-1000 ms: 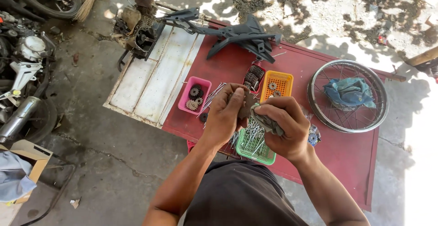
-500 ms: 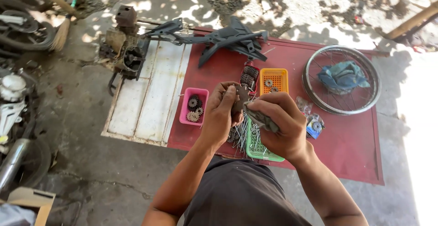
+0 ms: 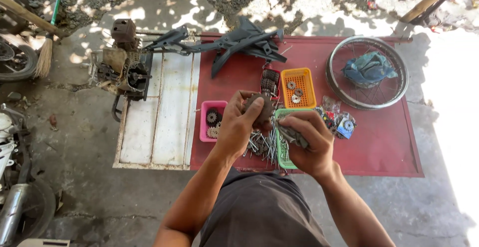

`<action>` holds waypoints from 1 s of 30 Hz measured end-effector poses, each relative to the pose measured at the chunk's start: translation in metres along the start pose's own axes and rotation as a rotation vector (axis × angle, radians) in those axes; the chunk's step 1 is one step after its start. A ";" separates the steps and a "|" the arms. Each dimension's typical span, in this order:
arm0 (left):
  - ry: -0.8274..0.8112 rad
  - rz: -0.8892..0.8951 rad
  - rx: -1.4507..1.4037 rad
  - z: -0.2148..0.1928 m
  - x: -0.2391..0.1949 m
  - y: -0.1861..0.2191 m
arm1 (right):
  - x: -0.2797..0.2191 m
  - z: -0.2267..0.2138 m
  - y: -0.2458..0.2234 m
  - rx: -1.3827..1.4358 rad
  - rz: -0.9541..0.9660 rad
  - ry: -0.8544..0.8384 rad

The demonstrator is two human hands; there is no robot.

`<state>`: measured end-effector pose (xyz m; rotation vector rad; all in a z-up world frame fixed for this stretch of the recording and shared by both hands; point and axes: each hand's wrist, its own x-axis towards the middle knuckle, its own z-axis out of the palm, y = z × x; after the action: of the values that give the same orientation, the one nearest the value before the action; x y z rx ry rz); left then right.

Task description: The person cleans a small metal gear with a cloth, wiping its surface and teeth. They then place the gear into a pink container and pick up another gear to repeat the cleaning process.

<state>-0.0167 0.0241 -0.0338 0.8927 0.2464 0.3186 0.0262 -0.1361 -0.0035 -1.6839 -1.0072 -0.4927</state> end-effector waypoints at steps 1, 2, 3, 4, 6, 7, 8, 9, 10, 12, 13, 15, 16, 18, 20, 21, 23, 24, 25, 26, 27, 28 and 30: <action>0.006 -0.011 0.001 0.002 -0.005 -0.001 | 0.003 -0.003 -0.008 0.001 0.012 -0.003; -0.022 -0.001 -0.020 0.005 -0.002 0.001 | 0.012 -0.005 -0.011 -0.009 -0.006 -0.005; -0.050 0.010 -0.041 0.008 0.000 0.002 | 0.019 -0.008 -0.015 -0.020 -0.024 -0.008; -0.044 0.016 -0.042 0.010 -0.001 0.000 | 0.023 -0.011 -0.013 -0.015 -0.029 -0.013; -0.087 0.076 -0.002 0.015 0.000 -0.001 | 0.031 -0.016 -0.009 -0.038 -0.074 -0.060; -0.079 0.089 -0.004 0.018 0.002 0.001 | 0.036 -0.019 -0.007 -0.028 -0.085 -0.067; -0.096 0.115 0.057 0.022 0.001 0.001 | 0.038 -0.022 -0.005 -0.016 -0.104 -0.061; -0.112 0.140 0.119 0.026 0.000 0.002 | 0.041 -0.026 -0.003 -0.004 -0.123 -0.055; -0.103 0.149 0.119 0.033 -0.001 -0.001 | 0.040 -0.027 0.004 0.005 -0.130 -0.061; 0.012 0.148 0.029 0.046 -0.006 -0.006 | 0.037 -0.029 0.018 0.110 -0.170 -0.018; 0.025 0.156 0.029 0.047 -0.005 -0.012 | 0.029 -0.031 0.032 0.123 -0.174 -0.026; 0.082 0.130 -0.018 0.050 0.002 -0.024 | 0.016 -0.034 0.063 0.078 -0.075 -0.180; 0.093 0.138 -0.017 0.050 0.001 -0.030 | 0.013 -0.038 0.068 0.088 -0.079 -0.186; 0.124 0.150 0.002 0.051 0.000 -0.041 | 0.010 -0.047 0.077 0.097 -0.010 -0.208; 0.135 0.128 -0.052 0.052 0.001 -0.054 | 0.017 -0.061 0.068 0.128 -0.009 -0.196; 0.139 0.106 -0.103 0.052 0.000 -0.062 | 0.020 -0.068 0.063 0.156 -0.009 -0.178; 0.128 0.095 -0.112 0.057 0.002 -0.064 | 0.029 -0.075 0.060 0.144 -0.044 -0.198; 0.110 0.081 -0.119 0.058 0.002 -0.065 | 0.032 -0.078 0.057 0.128 -0.080 -0.211; 0.110 0.080 -0.116 0.059 0.001 -0.064 | 0.034 -0.079 0.055 0.129 -0.078 -0.209; 0.096 0.087 -0.107 0.061 0.002 -0.062 | 0.038 -0.079 0.053 0.135 -0.097 -0.217; 0.082 0.095 -0.097 0.062 0.004 -0.060 | 0.042 -0.079 0.050 0.141 -0.115 -0.226; 0.075 0.096 -0.093 0.064 0.005 -0.056 | 0.045 -0.077 0.048 0.138 -0.118 -0.219; 0.067 0.119 -0.041 0.067 0.007 -0.050 | 0.049 -0.074 0.043 0.118 -0.152 -0.213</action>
<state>0.0205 -0.0508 -0.0337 0.8590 0.2485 0.4626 0.1001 -0.1897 0.0347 -1.5849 -1.3014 -0.3489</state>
